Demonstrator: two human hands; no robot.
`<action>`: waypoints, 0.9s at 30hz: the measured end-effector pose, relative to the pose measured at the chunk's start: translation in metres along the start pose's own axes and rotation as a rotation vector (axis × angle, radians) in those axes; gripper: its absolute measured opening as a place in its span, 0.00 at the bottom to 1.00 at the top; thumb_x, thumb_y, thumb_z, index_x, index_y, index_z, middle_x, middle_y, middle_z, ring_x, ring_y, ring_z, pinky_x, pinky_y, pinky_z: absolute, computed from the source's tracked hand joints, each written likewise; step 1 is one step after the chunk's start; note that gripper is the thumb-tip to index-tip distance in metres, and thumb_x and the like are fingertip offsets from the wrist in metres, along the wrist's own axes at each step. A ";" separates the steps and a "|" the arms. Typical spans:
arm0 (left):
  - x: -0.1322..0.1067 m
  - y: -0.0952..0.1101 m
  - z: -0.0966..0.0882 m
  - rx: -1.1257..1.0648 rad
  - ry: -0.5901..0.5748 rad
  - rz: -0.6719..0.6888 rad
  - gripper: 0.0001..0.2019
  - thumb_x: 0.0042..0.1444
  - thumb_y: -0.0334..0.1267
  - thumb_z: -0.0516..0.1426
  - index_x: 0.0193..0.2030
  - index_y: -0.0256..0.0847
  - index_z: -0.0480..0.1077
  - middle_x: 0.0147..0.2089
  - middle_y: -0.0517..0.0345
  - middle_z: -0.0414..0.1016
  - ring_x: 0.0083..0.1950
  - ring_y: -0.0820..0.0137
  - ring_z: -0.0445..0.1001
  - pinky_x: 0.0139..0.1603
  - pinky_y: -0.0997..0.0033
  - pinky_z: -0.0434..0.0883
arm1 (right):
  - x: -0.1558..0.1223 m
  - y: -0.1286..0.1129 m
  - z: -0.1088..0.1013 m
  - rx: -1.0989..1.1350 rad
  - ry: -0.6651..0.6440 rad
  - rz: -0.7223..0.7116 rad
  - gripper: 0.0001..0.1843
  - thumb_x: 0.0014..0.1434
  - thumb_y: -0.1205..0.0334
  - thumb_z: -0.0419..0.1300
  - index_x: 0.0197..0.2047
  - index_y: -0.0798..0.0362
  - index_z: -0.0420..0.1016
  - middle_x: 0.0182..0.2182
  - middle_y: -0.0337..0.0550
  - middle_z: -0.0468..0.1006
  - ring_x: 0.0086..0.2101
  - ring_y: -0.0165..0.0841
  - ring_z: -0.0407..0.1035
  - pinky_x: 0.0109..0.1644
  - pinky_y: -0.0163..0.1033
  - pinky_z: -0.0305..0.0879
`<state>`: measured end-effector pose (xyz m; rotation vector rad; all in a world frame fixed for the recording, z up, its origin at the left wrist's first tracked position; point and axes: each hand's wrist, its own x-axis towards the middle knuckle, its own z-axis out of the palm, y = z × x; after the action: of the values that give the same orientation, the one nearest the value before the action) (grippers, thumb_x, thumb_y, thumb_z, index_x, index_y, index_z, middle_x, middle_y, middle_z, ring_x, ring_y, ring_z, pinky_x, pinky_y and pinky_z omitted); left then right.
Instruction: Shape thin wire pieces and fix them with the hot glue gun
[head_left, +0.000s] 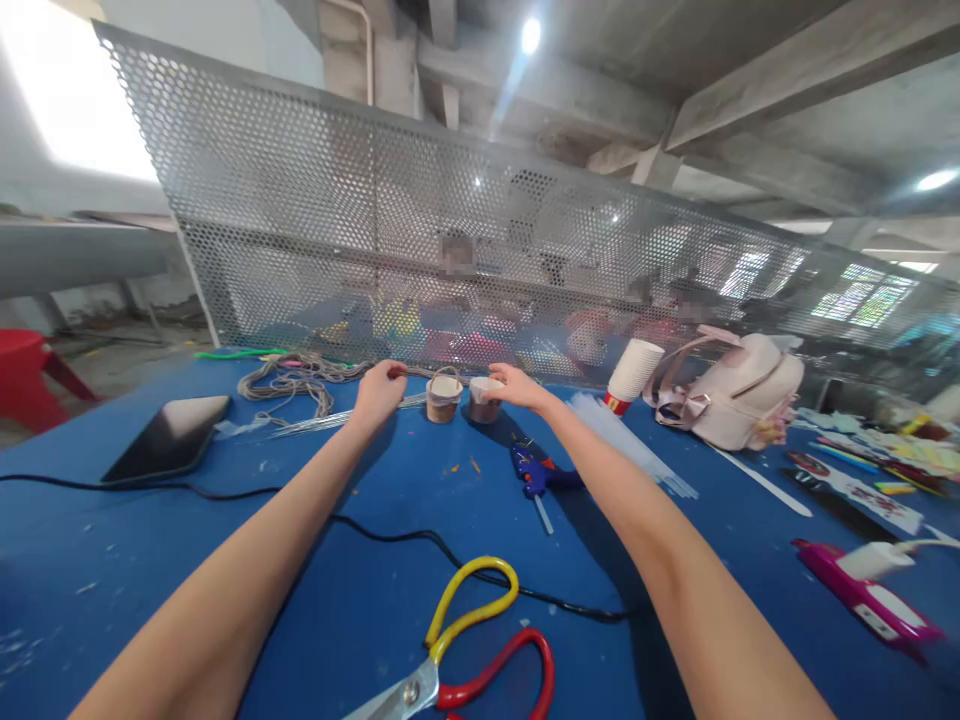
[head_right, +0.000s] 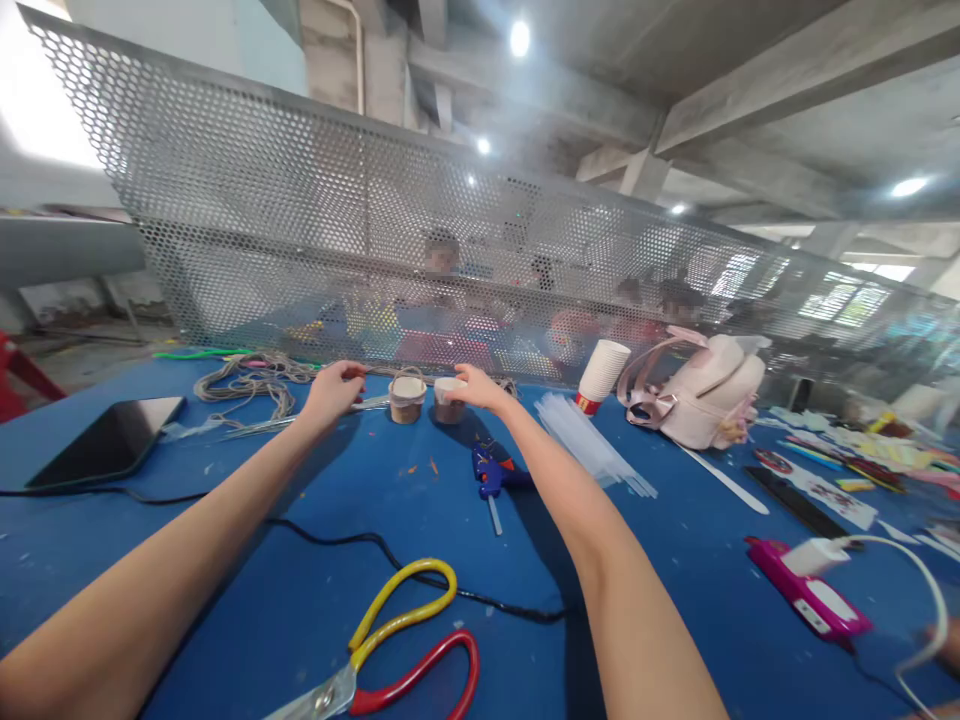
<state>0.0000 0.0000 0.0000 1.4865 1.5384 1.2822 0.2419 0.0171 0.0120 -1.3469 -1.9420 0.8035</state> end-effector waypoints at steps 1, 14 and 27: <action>-0.004 0.005 0.003 -0.014 -0.009 0.038 0.17 0.59 0.40 0.55 0.53 0.38 0.66 0.52 0.49 0.70 0.47 0.63 0.72 0.45 0.55 0.72 | -0.003 -0.002 -0.002 0.031 0.002 0.004 0.26 0.57 0.63 0.62 0.58 0.55 0.63 0.55 0.53 0.67 0.51 0.41 0.66 0.54 0.50 0.64; -0.087 0.043 0.058 -0.248 -0.466 0.370 0.34 0.41 0.36 0.62 0.58 0.44 0.62 0.50 0.53 0.74 0.41 0.65 0.76 0.43 0.64 0.74 | -0.087 -0.030 -0.010 0.187 0.091 -0.214 0.19 0.61 0.51 0.53 0.51 0.52 0.69 0.47 0.48 0.76 0.46 0.37 0.70 0.51 0.46 0.67; -0.092 0.030 0.066 -0.199 -0.461 0.413 0.39 0.40 0.35 0.63 0.61 0.47 0.58 0.61 0.48 0.65 0.53 0.60 0.71 0.50 0.61 0.70 | -0.110 -0.024 0.002 -0.304 0.359 -0.634 0.12 0.63 0.58 0.52 0.47 0.50 0.71 0.45 0.48 0.75 0.47 0.37 0.69 0.53 0.45 0.65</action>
<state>0.0861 -0.0786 -0.0096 1.8634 0.8131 1.1581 0.2570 -0.0942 0.0124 -0.8562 -2.0581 -0.0373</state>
